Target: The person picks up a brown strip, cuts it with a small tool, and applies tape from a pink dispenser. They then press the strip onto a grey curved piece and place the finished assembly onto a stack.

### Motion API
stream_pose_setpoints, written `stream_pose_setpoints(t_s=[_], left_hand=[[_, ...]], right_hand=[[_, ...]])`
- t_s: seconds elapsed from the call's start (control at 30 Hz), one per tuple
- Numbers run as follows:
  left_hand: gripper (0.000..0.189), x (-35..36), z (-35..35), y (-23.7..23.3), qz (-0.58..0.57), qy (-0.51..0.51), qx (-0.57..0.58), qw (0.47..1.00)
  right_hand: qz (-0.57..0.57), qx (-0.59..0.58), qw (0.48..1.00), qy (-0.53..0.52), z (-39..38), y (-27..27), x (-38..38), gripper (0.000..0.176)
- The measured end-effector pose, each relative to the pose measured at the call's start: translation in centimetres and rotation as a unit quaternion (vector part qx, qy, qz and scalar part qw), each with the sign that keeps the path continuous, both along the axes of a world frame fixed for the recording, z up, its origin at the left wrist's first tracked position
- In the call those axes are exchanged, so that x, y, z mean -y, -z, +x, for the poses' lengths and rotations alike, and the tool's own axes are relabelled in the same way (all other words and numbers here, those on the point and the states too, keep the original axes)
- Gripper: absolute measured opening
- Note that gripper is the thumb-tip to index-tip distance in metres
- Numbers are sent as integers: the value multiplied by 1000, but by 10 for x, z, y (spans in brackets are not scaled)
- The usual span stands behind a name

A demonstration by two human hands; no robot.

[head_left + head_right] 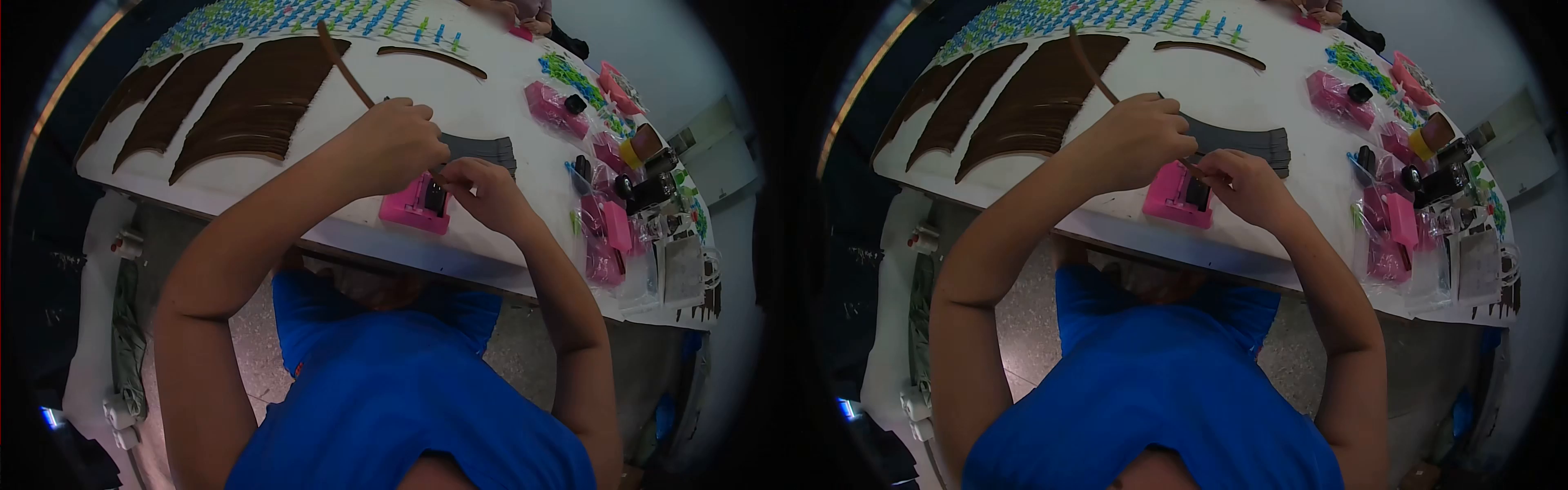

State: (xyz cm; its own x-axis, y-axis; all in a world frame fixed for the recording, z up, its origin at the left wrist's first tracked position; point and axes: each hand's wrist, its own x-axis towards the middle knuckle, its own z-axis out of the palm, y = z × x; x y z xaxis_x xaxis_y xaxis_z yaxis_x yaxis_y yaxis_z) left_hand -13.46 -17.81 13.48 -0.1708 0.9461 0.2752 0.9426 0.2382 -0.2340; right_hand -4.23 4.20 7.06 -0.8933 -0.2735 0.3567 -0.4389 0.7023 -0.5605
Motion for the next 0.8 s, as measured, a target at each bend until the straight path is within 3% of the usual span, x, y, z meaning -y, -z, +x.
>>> stream_pose_setpoints(t_s=[0.8], left_hand=[[9, -11, 1, -11, -40, -7, -50, 998]], right_hand=[[-26, 35, 999, 12, -18, 26, 3, 18]])
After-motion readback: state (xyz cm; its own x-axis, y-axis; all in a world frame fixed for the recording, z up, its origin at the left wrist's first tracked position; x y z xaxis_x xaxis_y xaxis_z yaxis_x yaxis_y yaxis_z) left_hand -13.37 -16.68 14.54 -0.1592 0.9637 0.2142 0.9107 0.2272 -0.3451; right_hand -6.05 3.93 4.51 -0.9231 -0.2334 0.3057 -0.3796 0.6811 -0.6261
